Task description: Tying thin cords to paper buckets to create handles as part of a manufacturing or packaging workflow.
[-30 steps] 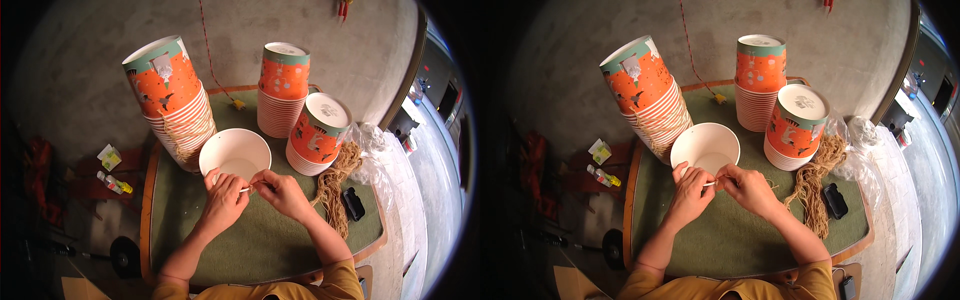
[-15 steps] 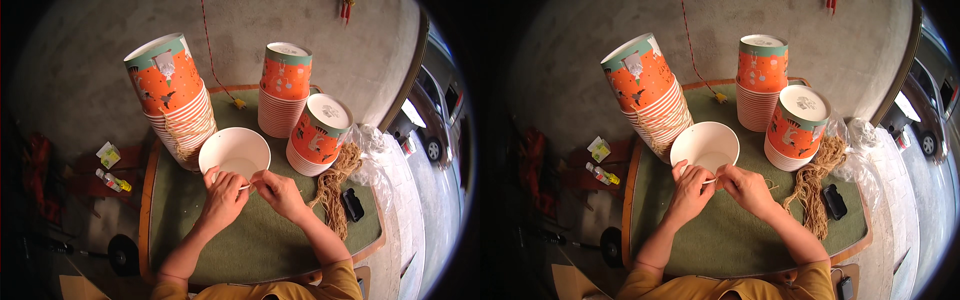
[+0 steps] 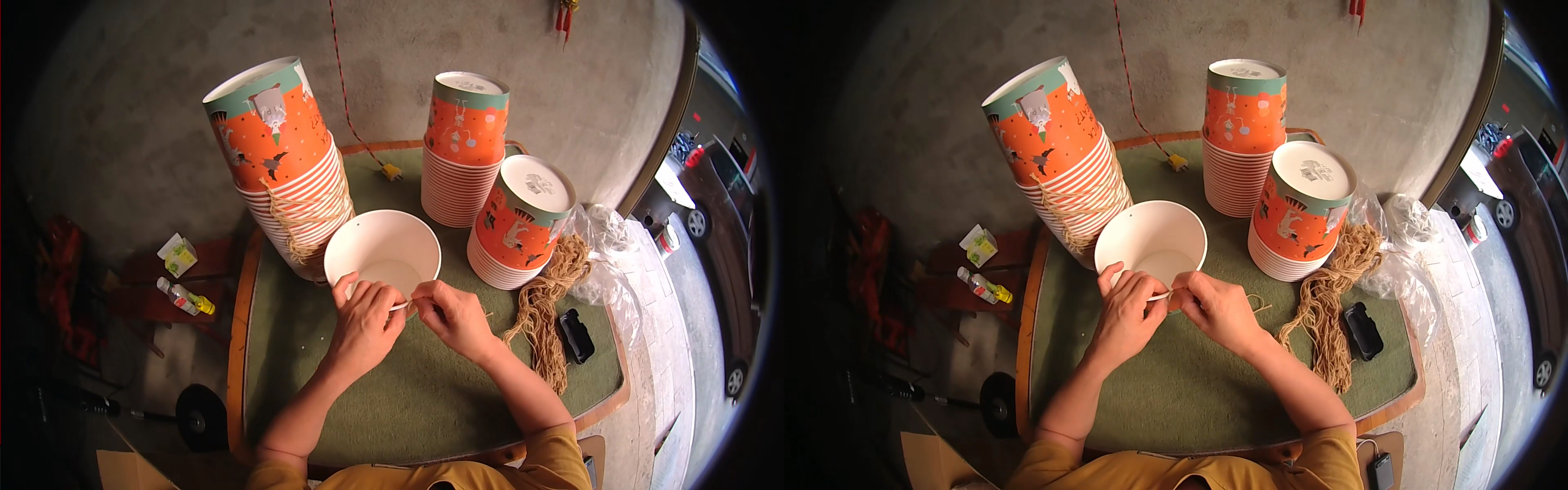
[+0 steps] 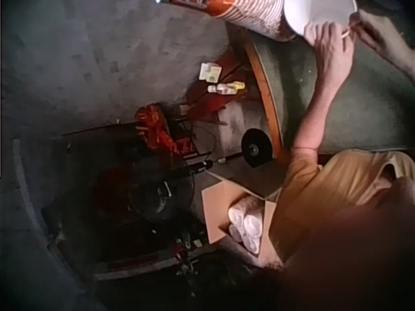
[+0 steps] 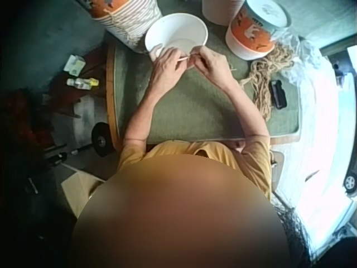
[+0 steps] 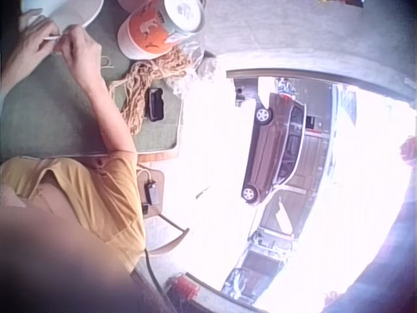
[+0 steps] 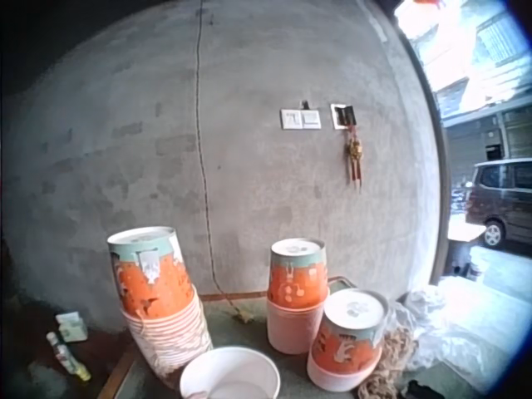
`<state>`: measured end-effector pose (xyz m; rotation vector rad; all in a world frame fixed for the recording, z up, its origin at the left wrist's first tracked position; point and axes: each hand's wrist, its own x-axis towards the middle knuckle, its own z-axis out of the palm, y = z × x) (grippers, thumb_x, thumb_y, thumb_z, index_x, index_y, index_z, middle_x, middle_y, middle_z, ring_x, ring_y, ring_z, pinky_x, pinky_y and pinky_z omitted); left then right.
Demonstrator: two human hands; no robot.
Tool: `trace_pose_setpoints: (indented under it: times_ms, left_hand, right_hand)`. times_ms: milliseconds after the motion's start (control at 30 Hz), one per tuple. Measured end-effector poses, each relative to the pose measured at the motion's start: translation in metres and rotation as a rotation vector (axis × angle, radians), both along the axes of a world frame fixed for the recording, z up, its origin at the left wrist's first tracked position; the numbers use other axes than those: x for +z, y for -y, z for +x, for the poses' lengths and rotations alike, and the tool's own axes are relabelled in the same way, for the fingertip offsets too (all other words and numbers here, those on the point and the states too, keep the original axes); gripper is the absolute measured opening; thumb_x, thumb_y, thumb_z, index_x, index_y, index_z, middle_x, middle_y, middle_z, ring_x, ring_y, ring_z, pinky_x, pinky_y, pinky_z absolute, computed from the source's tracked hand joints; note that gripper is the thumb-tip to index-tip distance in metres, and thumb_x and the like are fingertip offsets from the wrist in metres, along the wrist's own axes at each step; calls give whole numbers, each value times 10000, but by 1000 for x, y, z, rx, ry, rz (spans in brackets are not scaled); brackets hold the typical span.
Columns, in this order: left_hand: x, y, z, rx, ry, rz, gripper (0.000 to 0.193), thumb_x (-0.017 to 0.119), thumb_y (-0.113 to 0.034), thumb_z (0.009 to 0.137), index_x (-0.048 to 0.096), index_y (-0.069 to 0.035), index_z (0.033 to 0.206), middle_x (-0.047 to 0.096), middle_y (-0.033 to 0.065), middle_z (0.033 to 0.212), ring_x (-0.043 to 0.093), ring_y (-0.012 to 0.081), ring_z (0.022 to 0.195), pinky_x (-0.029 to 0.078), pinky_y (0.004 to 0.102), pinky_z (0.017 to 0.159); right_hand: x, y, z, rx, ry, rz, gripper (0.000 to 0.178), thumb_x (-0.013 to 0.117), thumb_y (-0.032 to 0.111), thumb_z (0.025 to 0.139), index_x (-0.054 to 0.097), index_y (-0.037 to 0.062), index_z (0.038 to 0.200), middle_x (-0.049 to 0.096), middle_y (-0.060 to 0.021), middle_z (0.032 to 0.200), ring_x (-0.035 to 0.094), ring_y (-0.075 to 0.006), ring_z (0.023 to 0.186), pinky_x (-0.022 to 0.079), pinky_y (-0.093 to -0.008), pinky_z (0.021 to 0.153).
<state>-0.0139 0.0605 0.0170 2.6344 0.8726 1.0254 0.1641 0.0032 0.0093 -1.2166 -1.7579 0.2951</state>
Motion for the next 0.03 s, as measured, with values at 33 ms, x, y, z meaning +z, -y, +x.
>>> trace_pose_setpoints:
  times_ms: [33]
  left_hand:
    - [-1,0,0,1,-2,0,172,694,-99,813,547,-109,902,591,14,856,589,204,912,262,453,1066]
  right_hand:
    - [-3,-1,0,-14,79,79,182,619,29,900,537,66,1059,714,-78,854,710,-197,753,561,-326,654]
